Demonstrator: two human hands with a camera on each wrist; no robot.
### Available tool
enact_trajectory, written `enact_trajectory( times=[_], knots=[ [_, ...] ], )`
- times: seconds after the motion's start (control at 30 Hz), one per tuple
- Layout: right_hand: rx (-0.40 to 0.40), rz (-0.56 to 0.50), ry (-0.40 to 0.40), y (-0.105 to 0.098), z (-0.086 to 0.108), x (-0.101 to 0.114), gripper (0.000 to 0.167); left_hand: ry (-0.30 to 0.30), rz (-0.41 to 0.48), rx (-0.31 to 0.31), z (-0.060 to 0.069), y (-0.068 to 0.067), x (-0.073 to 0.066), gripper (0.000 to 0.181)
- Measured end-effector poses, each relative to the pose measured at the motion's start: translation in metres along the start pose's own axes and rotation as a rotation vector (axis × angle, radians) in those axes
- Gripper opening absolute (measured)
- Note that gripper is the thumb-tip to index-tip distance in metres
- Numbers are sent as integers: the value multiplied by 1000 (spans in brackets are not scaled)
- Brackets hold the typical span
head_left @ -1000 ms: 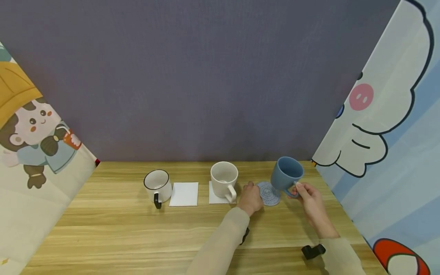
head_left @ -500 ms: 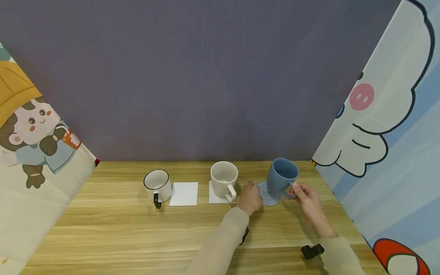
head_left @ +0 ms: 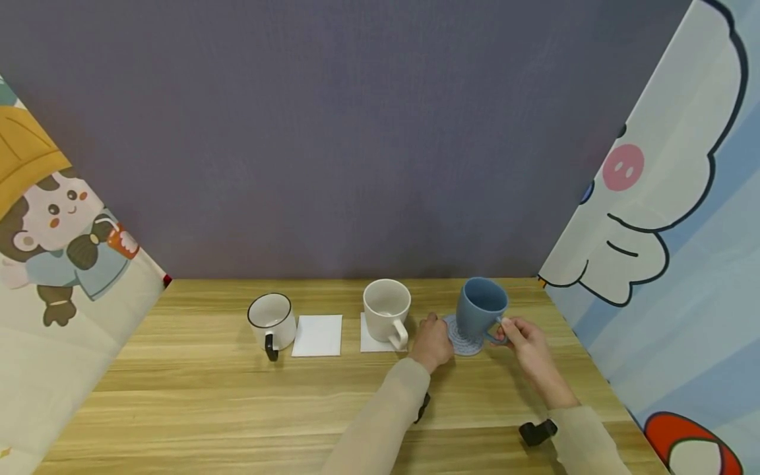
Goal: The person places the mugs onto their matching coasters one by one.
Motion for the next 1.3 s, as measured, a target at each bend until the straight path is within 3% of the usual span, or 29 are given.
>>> enact_trajectory(
  times=[0.47, 0.67, 1.03, 1.3],
  knots=[
    [39, 88, 1, 1, -4, -10, 40, 10, 17, -30, -2, 1, 2, 10],
    [24, 65, 20, 2, -6, -14, 39, 22, 5, -46, -1, 0, 2, 12],
    [46, 124, 40, 1, -4, -25, 38, 14, 37, -34, 2, 0, 1, 12],
    [35, 164, 0, 3, -4, -25, 36, 21, 34, -68, 2, 1, 3, 12]
  ],
)
Point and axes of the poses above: each hand's wrist, its own z-axis away from the middle knuckle, its own y-axis out of the palm, x = y × z, the point moved 3 cm from there along -z, towards the middle knuckle, and after that the axes turned 7 degrees about y, right-handed, at the moved point
